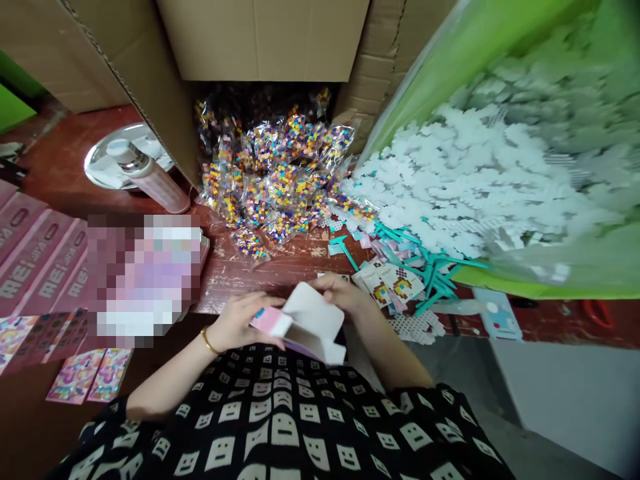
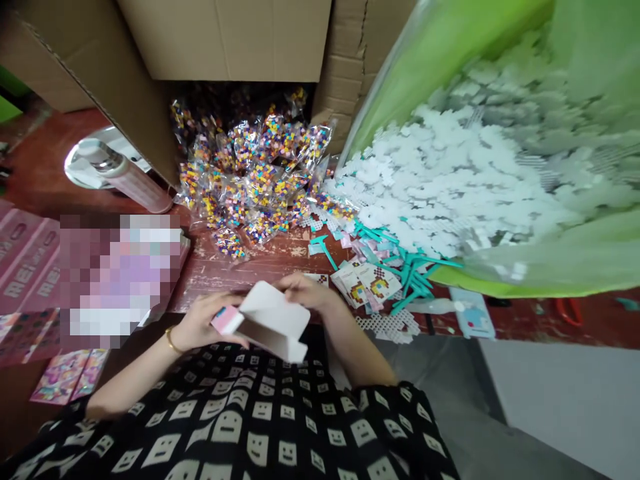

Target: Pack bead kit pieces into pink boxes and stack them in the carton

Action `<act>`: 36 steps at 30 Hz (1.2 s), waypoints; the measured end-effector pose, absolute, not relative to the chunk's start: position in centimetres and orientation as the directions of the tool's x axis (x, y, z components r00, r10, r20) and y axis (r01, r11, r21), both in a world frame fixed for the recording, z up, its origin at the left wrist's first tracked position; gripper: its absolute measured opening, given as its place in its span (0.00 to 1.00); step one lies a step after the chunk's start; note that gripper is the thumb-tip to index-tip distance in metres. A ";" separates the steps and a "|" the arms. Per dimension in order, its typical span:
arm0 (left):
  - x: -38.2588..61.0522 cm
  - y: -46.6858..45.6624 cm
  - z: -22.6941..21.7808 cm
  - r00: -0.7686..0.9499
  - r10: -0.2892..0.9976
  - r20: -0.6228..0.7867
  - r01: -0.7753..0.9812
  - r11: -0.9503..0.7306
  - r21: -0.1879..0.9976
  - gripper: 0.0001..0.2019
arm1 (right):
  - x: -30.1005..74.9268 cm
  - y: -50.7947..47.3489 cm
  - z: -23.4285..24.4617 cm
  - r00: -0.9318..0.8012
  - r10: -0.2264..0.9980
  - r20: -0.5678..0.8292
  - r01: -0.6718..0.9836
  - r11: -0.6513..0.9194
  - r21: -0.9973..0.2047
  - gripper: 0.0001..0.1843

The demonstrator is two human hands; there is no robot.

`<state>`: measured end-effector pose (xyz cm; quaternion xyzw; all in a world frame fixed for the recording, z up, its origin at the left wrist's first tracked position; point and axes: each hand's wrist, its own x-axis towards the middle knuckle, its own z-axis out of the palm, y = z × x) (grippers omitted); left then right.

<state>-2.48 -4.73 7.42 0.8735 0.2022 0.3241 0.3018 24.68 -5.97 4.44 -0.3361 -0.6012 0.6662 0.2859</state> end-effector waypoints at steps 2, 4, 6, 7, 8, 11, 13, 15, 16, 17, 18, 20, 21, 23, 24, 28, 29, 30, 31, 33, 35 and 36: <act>-2.9 -4.5 6.2 0.585 0.762 0.279 0.325 -0.535 0.780 0.30 | 27.0 -5.1 3.2 -0.363 0.910 -0.203 0.440 -0.025 -0.897 0.36; -3.1 -4.3 4.7 0.447 0.891 0.081 0.395 -0.278 0.876 0.30 | 28.5 -4.5 2.9 -0.131 0.961 -0.244 0.832 -0.027 -0.554 0.42; -2.8 -4.0 3.2 0.353 0.933 -0.076 0.368 -0.064 0.928 0.28 | 28.9 -4.2 3.1 -0.024 0.951 -0.308 0.968 -0.055 -0.246 0.46; -2.5 -3.8 2.4 0.324 0.937 -0.127 0.343 0.008 0.939 0.27 | 28.8 -4.1 3.2 -0.018 0.935 -0.356 0.981 -0.052 -0.186 0.42; -2.1 -3.6 1.6 0.305 0.938 -0.163 0.328 0.057 0.943 0.28 | 28.6 -4.0 3.4 -0.031 0.918 -0.396 0.983 -0.044 -0.177 0.36; -0.9 -3.0 -0.6 0.278 0.942 -0.189 0.341 0.087 0.936 0.31 | 28.2 -3.6 3.4 -0.064 0.895 -0.441 0.973 -0.043 -0.228 0.20; -0.4 -2.8 -1.6 0.250 0.959 -0.133 0.381 0.029 0.924 0.34 | 28.3 -3.4 3.1 -0.072 0.893 -0.445 0.964 -0.053 -0.262 0.16; -0.2 -2.9 -1.8 0.223 0.974 -0.029 0.485 -0.085 0.870 0.35 | 28.9 -3.5 2.8 -0.077 0.886 -0.457 0.949 -0.075 -0.307 0.14; -0.3 -3.1 -1.5 0.219 0.975 0.025 0.557 -0.146 0.818 0.35 | 29.4 -3.6 2.7 -0.080 0.882 -0.465 0.940 -0.089 -0.330 0.13; -0.4 -3.2 -1.0 0.226 0.971 0.071 0.628 -0.201 0.752 0.34 | 30.0 -3.7 2.5 -0.083 0.876 -0.475 0.932 -0.101 -0.349 0.12; -0.5 -3.1 -0.2 0.239 0.966 0.103 0.691 -0.243 0.681 0.32 | 30.6 -3.8 2.3 -0.088 0.873 -0.479 0.922 -0.111 -0.371 0.10; -0.6 -2.2 1.7 0.267 0.952 0.147 0.763 -0.302 0.572 0.27 | 31.9 -3.9 1.9 -0.097 0.894 -0.436 0.882 -0.125 -0.453 0.04; -0.5 -1.3 2.7 0.276 0.944 0.179 0.770 -0.329 0.547 0.24 | 32.5 -3.9 1.6 -0.079 0.923 -0.376 0.846 -0.137 -0.515 0.07; 0.6 1.8 4.0 0.269 0.928 0.260 0.751 -0.371 0.546 0.18 | 32.9 -3.8 0.9 0.056 0.980 -0.188 0.719 -0.171 -0.674 0.13; 1.4 3.8 4.2 0.253 0.921 0.298 0.733 -0.383 0.563 0.17 | 32.8 -3.7 0.6 0.164 0.982 -0.097 0.618 -0.179 -0.766 0.16; 5.6 10.9 3.6 0.188 0.964 0.186 0.723 -0.264 0.639 0.17 | 30.5 -3.0 -0.4 0.466 0.884 -0.045 0.120 -0.114 -0.986 0.23; 6.3 11.8 3.5 0.201 0.965 0.167 0.702 -0.261 0.662 0.15 | 29.9 -2.9 -0.2 0.486 0.872 -0.058 0.051 -0.094 -0.994 0.23; 6.7 12.2 3.7 0.226 0.956 0.185 0.659 -0.290 0.694 0.14 | 29.5 -2.8 0.1 0.494 0.868 -0.049 0.028 -0.072 -0.997 0.21; 6.9 12.1 4.1 0.261 0.936 0.236 0.588 -0.348 0.730 0.13 | 29.1 -2.9 0.7 0.491 0.871 -0.007 0.045 -0.034 -0.998 0.19; 6.5 10.8 5.5 0.348 0.869 0.350 0.360 -0.469 0.807 0.12 | 28.5 -3.1 2.5 0.432 0.891 0.140 0.144 0.085 -0.986 0.14; 5.8 8.7 7.2 0.452 0.816 0.360 0.098 -0.447 0.889 0.11 | 27.5 -3.4 4.7 0.286 0.919 0.270 0.209 0.215 -0.954 0.10; 5.5 7.6 8.0 0.492 0.809 0.321 -0.002 -0.368 0.930 0.11 | 26.7 -3.4 5.6 0.210 0.932 0.296 0.194 0.257 -0.947 0.09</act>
